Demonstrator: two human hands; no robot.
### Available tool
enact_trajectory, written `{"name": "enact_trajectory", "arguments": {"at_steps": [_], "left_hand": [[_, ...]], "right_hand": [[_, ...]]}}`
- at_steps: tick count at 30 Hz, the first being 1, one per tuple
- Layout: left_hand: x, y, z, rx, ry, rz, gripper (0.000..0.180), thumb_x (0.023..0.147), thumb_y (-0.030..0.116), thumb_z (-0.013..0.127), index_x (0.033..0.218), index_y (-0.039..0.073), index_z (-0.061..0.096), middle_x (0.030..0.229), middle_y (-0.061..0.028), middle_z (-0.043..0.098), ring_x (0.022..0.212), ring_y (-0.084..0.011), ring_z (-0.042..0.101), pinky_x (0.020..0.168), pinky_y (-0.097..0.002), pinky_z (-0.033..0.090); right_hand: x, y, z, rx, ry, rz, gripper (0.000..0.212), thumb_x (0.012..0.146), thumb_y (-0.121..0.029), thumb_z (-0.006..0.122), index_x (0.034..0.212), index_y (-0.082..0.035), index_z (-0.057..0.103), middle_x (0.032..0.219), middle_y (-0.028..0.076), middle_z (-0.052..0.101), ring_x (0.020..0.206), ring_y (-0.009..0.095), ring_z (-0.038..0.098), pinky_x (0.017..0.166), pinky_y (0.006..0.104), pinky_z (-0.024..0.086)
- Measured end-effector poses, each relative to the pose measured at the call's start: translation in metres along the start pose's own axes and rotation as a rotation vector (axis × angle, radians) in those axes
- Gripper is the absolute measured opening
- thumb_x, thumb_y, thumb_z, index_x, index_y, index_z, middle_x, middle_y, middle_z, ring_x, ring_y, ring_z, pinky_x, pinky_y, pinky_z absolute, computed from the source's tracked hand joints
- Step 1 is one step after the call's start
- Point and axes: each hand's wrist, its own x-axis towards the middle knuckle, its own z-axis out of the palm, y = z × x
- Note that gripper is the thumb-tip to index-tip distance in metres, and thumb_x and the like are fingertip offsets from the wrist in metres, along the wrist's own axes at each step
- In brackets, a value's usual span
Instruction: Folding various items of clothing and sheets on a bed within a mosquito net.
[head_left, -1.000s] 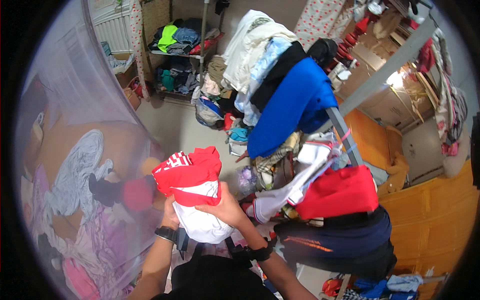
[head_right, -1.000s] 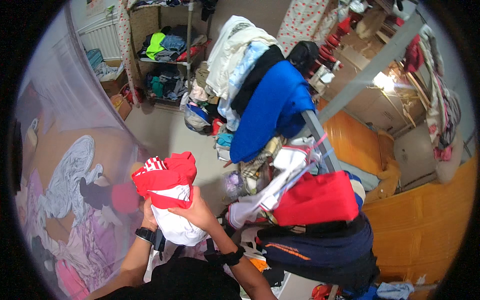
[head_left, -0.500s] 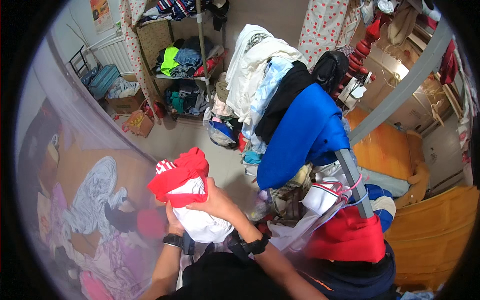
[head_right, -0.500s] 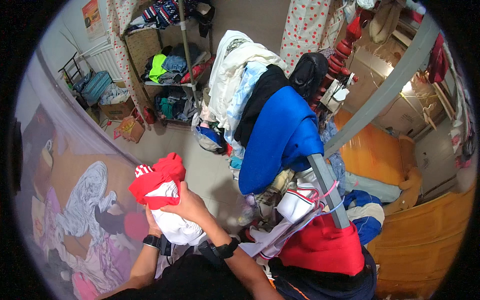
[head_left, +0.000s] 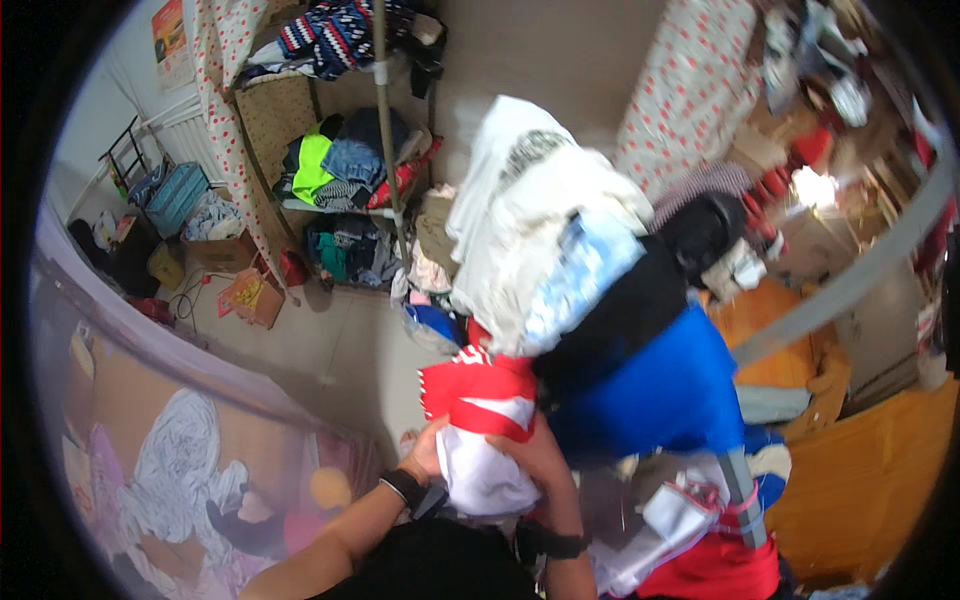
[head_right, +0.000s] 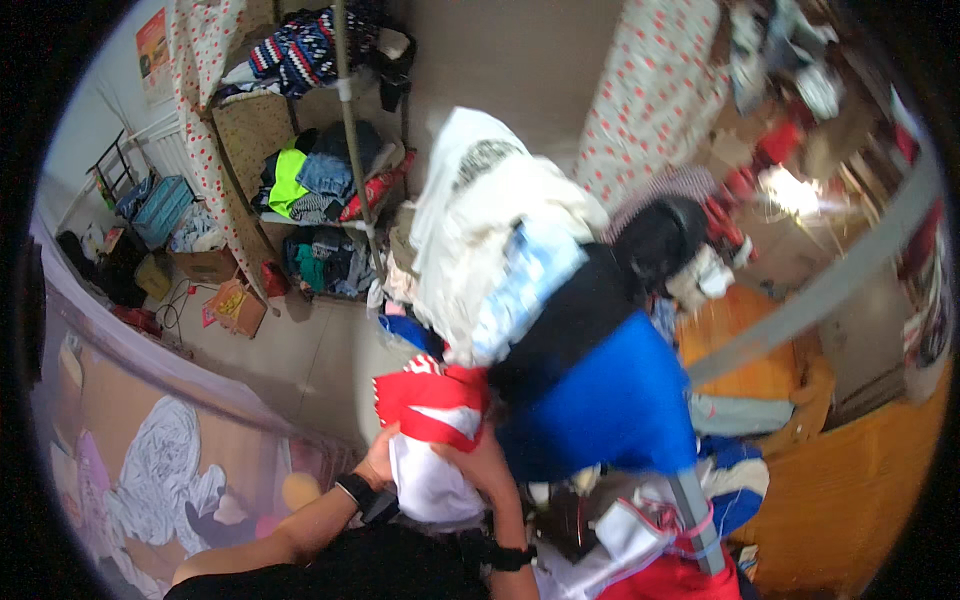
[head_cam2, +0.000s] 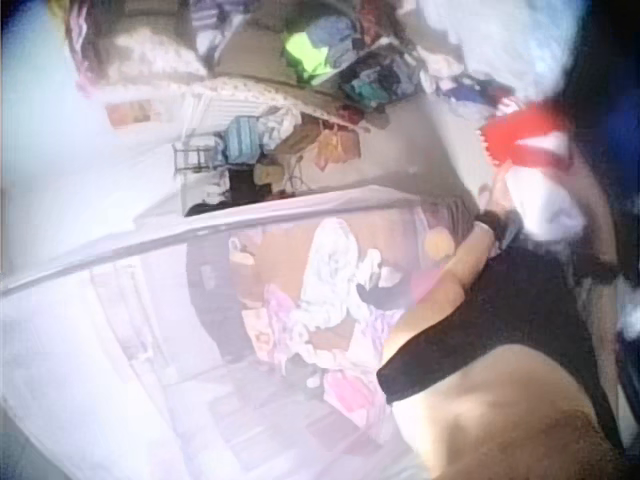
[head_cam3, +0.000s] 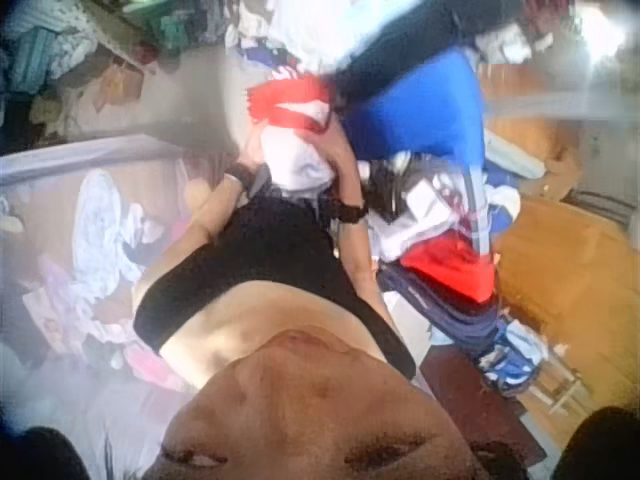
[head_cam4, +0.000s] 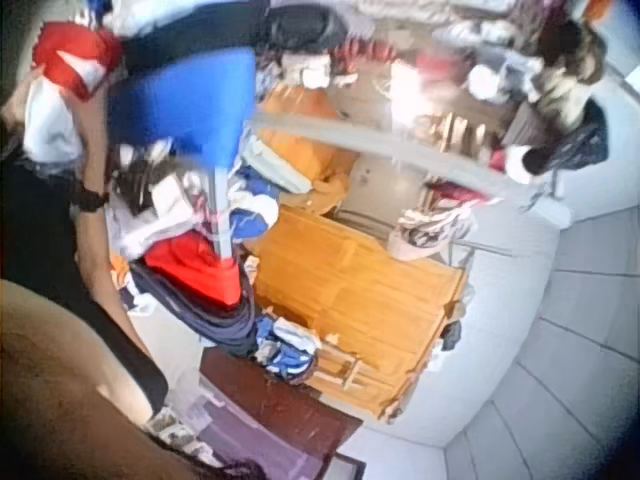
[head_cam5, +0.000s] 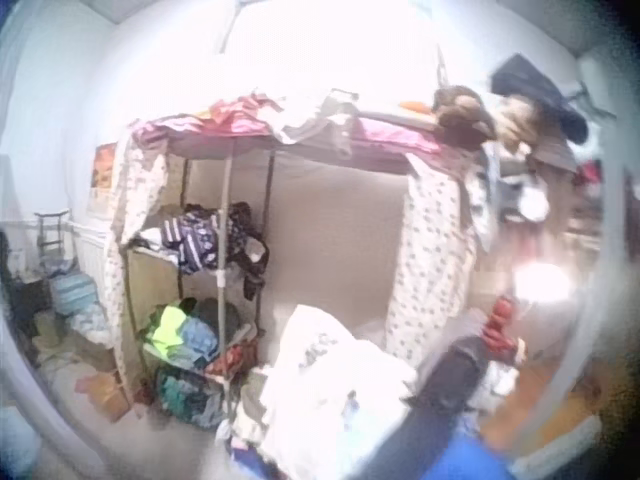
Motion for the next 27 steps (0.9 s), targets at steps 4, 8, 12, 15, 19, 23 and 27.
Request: {"name": "enact_trajectory", "arguments": {"at_steps": [4,8,12,15,19,23,27], "left_hand": [[0.013,0.066,0.005,-0.063,-0.079,-0.120,0.045,0.086,0.032,0.045,0.119,0.002,0.046,0.116,-0.0133,0.054,0.103,-0.0265,0.053,0.093,-0.0411,0.038],[0.007,0.140,0.013,-0.023,-0.041,-0.026,0.045,0.087,0.035,0.043,0.119,0.002,0.047,0.115,-0.0131,0.054,0.103,-0.0261,0.052,0.093,-0.0395,0.038],[-0.010,0.202,0.005,-0.092,-0.010,0.061,0.042,0.088,0.032,0.043,0.117,0.003,0.048,0.113,-0.0127,0.055,0.102,-0.0252,0.053,0.092,-0.0378,0.039],[-0.030,0.236,-0.013,-0.131,0.051,0.295,0.043,0.086,0.033,0.046,0.116,0.002,0.049,0.111,-0.0122,0.057,0.099,-0.0259,0.055,0.092,-0.0378,0.040],[-0.042,0.283,-0.015,-0.182,0.130,0.521,0.044,0.085,0.032,0.050,0.117,0.002,0.047,0.112,-0.0125,0.056,0.102,-0.0260,0.054,0.093,-0.0381,0.039],[-0.056,0.331,-0.014,-0.101,0.152,0.736,0.050,0.087,0.036,0.049,0.122,0.002,0.042,0.121,-0.0139,0.049,0.111,-0.0265,0.047,0.096,-0.0388,0.036],[-0.054,0.380,0.010,-0.067,0.194,0.924,0.047,0.089,0.035,0.045,0.123,0.002,0.041,0.122,-0.0132,0.048,0.112,-0.0263,0.046,0.098,-0.0395,0.034]], "right_hand": [[0.050,-0.025,0.033,0.012,0.006,0.138,0.075,0.063,-0.021,0.077,0.120,0.004,0.035,0.114,0.014,0.050,0.103,0.023,0.049,0.088,0.0329,0.040],[0.105,-0.052,0.090,-0.068,-0.018,0.187,0.065,0.065,-0.019,0.075,0.116,0.002,0.040,0.104,0.011,0.056,0.094,0.018,0.053,0.081,0.0298,0.043],[0.164,-0.060,0.140,-0.058,-0.127,0.154,0.063,0.065,-0.016,0.075,0.116,0.001,0.040,0.100,0.009,0.057,0.091,0.017,0.054,0.079,0.0296,0.044],[0.200,-0.064,0.183,-0.070,-0.245,0.071,0.057,0.065,-0.021,0.076,0.107,0.003,0.046,0.099,0.010,0.056,0.089,0.015,0.054,0.076,0.0291,0.045],[0.254,-0.067,0.227,0.030,-0.398,0.022,0.055,0.065,-0.020,0.075,0.107,0.003,0.048,0.097,0.011,0.057,0.089,0.015,0.053,0.077,0.0280,0.044],[0.316,-0.047,0.271,-0.259,-0.396,0.052,0.047,0.068,-0.017,0.074,0.103,0.002,0.050,0.094,0.009,0.059,0.086,0.014,0.055,0.076,0.0259,0.045],[0.381,-0.057,0.302,0.211,-0.606,0.180,0.036,0.071,-0.014,0.071,0.099,0.000,0.053,0.087,0.006,0.061,0.078,0.011,0.057,0.070,0.0232,0.046]]}}
